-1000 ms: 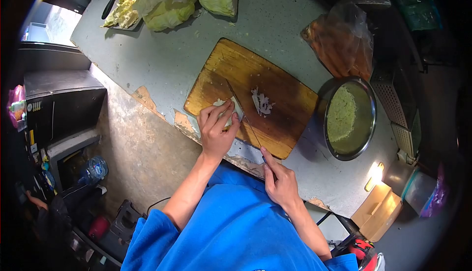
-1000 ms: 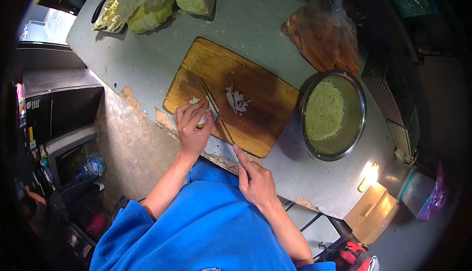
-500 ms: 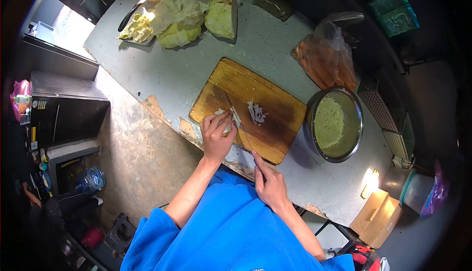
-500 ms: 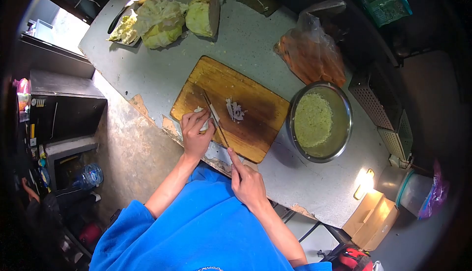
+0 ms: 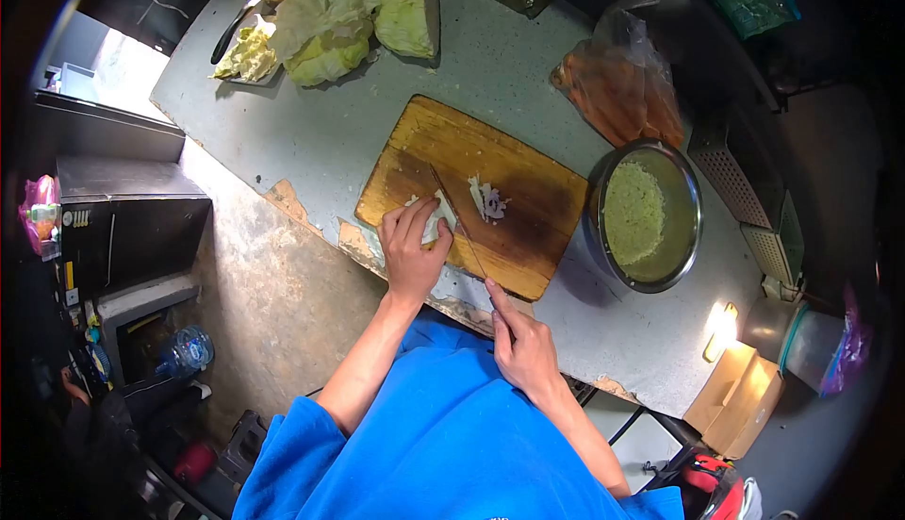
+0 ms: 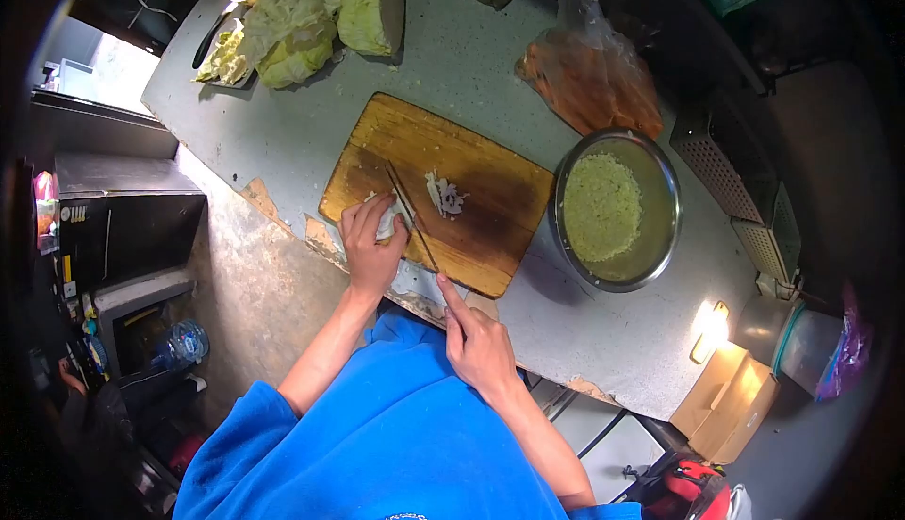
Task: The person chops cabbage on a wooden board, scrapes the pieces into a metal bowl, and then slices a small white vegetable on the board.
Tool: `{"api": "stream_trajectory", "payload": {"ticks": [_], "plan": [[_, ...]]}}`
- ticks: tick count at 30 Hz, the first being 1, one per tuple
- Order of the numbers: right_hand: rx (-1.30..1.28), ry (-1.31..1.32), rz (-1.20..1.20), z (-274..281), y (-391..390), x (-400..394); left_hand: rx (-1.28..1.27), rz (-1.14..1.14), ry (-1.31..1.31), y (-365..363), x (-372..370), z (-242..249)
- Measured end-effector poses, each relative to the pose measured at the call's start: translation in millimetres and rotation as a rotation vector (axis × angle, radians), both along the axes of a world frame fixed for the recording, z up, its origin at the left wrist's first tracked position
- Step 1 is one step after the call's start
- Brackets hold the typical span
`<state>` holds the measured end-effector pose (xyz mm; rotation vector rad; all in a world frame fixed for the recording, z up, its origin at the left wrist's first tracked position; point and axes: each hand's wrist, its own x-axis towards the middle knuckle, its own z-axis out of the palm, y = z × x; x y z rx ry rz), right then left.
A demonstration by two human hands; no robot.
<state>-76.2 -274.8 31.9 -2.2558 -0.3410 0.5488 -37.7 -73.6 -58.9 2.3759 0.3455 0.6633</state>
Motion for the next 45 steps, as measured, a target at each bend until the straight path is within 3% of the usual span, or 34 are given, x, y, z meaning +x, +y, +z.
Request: {"api": "stream_trajectory", "payload": {"ticks": [19,33,45], "plan": [[-0.028,0.045,0.013,-7,-12,-4,-0.007,-0.005,0.042,1,1,-2],[-0.219,-0.147,0.145,-24,-4,-15,0.007,-0.014,0.043,1,0,-6],[0.004,-0.134,-0.060,-34,31,25,-0.010,-0.026,-0.005,1,-1,-5]]}}
